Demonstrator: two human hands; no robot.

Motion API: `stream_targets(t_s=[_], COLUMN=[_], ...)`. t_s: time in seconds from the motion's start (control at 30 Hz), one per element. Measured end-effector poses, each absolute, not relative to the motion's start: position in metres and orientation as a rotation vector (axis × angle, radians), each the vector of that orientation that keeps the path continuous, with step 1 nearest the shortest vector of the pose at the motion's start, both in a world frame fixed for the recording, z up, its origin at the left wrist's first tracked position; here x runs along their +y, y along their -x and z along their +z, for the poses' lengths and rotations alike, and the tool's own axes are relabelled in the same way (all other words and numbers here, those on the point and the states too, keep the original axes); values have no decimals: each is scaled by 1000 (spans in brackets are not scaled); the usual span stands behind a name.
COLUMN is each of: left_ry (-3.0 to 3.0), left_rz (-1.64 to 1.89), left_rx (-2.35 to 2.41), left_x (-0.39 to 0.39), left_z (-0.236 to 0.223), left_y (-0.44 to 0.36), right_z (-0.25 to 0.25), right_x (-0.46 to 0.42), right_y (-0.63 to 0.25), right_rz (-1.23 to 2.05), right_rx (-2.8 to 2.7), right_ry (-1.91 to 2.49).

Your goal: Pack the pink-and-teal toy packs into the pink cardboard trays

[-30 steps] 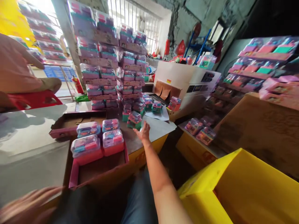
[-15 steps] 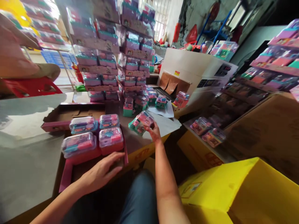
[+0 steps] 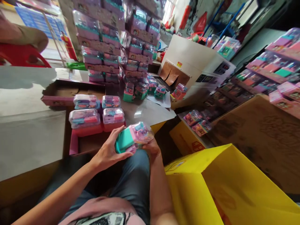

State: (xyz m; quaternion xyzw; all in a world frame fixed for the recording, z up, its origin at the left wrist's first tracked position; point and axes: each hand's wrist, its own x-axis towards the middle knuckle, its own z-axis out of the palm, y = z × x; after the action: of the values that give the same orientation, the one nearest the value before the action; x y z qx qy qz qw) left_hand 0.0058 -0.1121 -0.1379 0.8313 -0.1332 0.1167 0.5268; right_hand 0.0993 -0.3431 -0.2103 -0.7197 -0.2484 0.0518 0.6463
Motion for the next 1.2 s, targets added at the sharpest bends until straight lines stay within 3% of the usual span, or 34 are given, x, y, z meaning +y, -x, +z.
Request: stream_targets(t_s=[0.13,0.23,0.37,0.47,0.87,1.03,1.2], left_ry=[-2103,-2234,-2245,-2222,-2382,-2410,-2423], left_rz=[483,721,429,187,145,141,134], left_rx=[-208,164,705,680,807,843,830], left_x=[-70,-25,17,24,8,4,4], left_z=[-154,-181,-211,-214,-197,-195,-198], left_y=[18,33,43,43,39,37,38], right_z=[-175,-158,-158,-163,-165,-165,-176], right_x=[-312,-280,-238,-215,-187,-183,-172], right_y=[-90,-90,-96,-100,-99,-93,-90], right_rz=[188,211,317,399,527,460,146], right_rx=[-550,-613,-722,-756,-794,-862,-1023], right_ry=[1459,1488,1484,1446,1496,1568,1880])
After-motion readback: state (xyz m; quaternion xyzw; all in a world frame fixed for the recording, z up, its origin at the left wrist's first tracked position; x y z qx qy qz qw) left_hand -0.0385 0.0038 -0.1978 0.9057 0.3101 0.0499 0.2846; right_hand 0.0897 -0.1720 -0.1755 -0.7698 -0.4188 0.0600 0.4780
